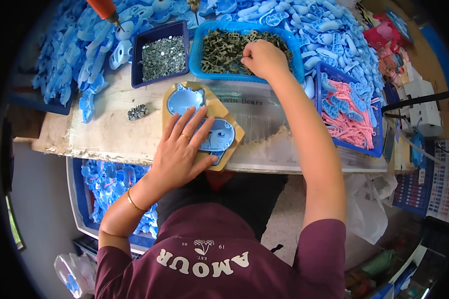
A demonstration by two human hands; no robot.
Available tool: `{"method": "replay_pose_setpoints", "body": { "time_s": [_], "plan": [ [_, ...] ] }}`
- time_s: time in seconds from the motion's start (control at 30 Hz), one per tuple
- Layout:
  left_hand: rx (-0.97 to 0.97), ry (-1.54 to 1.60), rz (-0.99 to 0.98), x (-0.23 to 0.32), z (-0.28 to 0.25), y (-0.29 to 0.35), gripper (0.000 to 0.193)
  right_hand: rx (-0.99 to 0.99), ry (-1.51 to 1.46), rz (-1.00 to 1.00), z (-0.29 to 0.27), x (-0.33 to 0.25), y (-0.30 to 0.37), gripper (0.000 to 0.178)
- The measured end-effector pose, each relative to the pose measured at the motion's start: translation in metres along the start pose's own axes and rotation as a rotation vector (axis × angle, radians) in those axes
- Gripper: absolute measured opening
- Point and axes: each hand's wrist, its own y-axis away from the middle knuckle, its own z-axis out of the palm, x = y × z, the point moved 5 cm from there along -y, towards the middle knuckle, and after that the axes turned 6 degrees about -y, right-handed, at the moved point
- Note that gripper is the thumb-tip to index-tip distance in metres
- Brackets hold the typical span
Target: Assembling plastic toy hippos by placing eyes and components and securing them with a pneumatic screwdriver.
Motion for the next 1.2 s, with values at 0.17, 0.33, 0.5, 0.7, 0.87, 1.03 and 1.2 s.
{"method": "replay_pose_setpoints", "body": {
  "time_s": [0.17,0.33,0.5,0.7,0.87,1.03,1.2],
  "plan": [
    [0.019,0.064,0.011,-0.002,-0.006,0.0,0.075,-0.048,-0.481,0.201,-0.015,0.008,0.006,0.022],
    [0.157,0.129,0.016,-0.001,-0.019,-0.021,0.063,-0.036,-0.78,0.284,-0.04,0.011,0.042,0.021],
    [0.24,0.72,-0.174,0.004,-0.027,-0.04,0.051,-0.227,-1.151,0.128,-0.041,-0.064,0.103,0.014],
    [0.148,0.822,-0.219,0.012,-0.019,-0.034,0.03,-0.23,-1.022,0.229,-0.052,-0.072,0.162,0.014],
    [0.112,0.959,-0.322,-0.005,-0.021,-0.022,0.023,0.212,-0.139,0.431,-0.119,0.075,0.206,0.015],
    [0.131,0.992,-0.309,-0.004,-0.019,-0.02,0.02,0.04,0.037,0.435,-0.109,0.136,0.225,0.014],
    [0.059,1.035,-0.358,-0.009,-0.014,-0.017,0.017,0.095,0.2,0.406,-0.129,0.142,0.233,0.014]
  ]
}}
